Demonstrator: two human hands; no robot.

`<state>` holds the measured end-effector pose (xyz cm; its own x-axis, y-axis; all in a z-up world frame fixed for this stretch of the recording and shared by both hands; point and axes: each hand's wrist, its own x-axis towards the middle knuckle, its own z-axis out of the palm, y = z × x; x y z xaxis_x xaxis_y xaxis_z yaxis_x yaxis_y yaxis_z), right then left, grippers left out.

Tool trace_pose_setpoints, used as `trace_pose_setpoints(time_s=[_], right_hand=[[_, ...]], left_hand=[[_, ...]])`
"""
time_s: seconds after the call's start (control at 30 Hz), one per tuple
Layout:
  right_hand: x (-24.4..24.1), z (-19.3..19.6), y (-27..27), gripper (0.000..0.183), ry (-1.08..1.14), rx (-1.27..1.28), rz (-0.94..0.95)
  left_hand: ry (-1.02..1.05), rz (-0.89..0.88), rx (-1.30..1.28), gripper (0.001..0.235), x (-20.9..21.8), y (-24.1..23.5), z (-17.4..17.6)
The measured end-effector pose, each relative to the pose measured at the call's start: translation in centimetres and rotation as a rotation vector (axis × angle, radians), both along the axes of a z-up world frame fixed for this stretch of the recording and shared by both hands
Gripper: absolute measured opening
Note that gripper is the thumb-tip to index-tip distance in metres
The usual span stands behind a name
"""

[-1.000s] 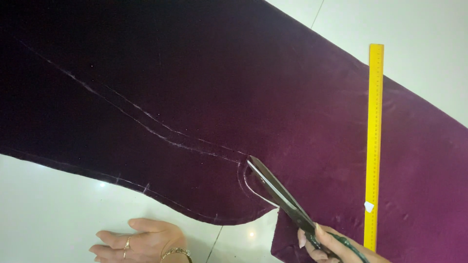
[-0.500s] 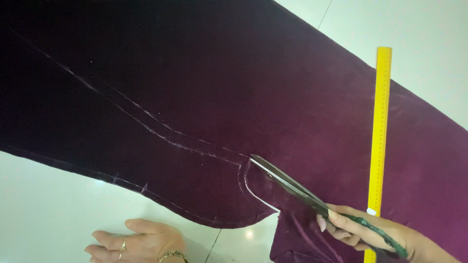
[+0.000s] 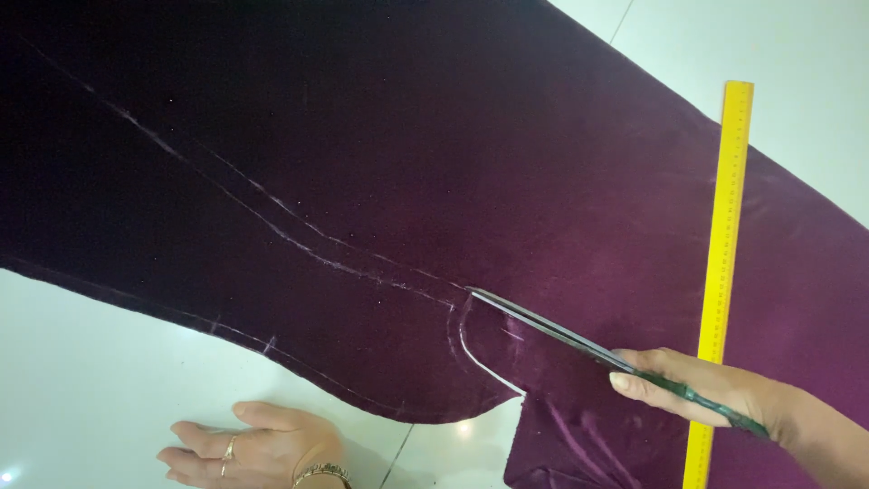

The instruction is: The person cuts a large piece of dark purple fabric laid on a tiled floor using shears, following chalk lines. They remove cut pieces and continue cutting along marked curves.

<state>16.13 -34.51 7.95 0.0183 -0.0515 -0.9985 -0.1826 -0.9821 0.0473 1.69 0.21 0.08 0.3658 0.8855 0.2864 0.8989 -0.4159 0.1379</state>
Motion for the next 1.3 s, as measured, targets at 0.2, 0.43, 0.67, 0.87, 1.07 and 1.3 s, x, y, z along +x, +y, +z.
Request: trace_pose_setpoints(time_s=[0.2,0.43,0.67,0.87,1.07,1.3], right_hand=[[0.6,0.7,1.1,0.075,0.033,-0.039,-0.032],[-0.8,-1.6,-1.2,0.04,-0.066,0.226,-0.039],[-1.7,-2.3,-1.8,0.046,-0.087,0.3,-0.196],[-1.7,-1.5,-0.8,0.031,-0.05,0.296,-0.177],[-0.9,-1.4,1.0,0.036,-0.066,0.241,-0.125],[-0.8,-2.3,1.0,0.035,-0.186,0.314,0.048]], left_hand=[[0.042,-0.021,0.04,0.057,0.1,-0.1,0.3],[0.047,0.009,-0.036,0.06,0.0,0.0,0.4],[0.08,0.046,-0.029,0.062,0.1,-0.1,0.2],[0.011,-0.009,0.055,0.053,0.0,0.0,-0.1],[0.038,-0.001,0.131,0.054,0.2,0.0,-0.3],[0.066,0.008,0.146,0.05,0.1,0.1,-0.4]])
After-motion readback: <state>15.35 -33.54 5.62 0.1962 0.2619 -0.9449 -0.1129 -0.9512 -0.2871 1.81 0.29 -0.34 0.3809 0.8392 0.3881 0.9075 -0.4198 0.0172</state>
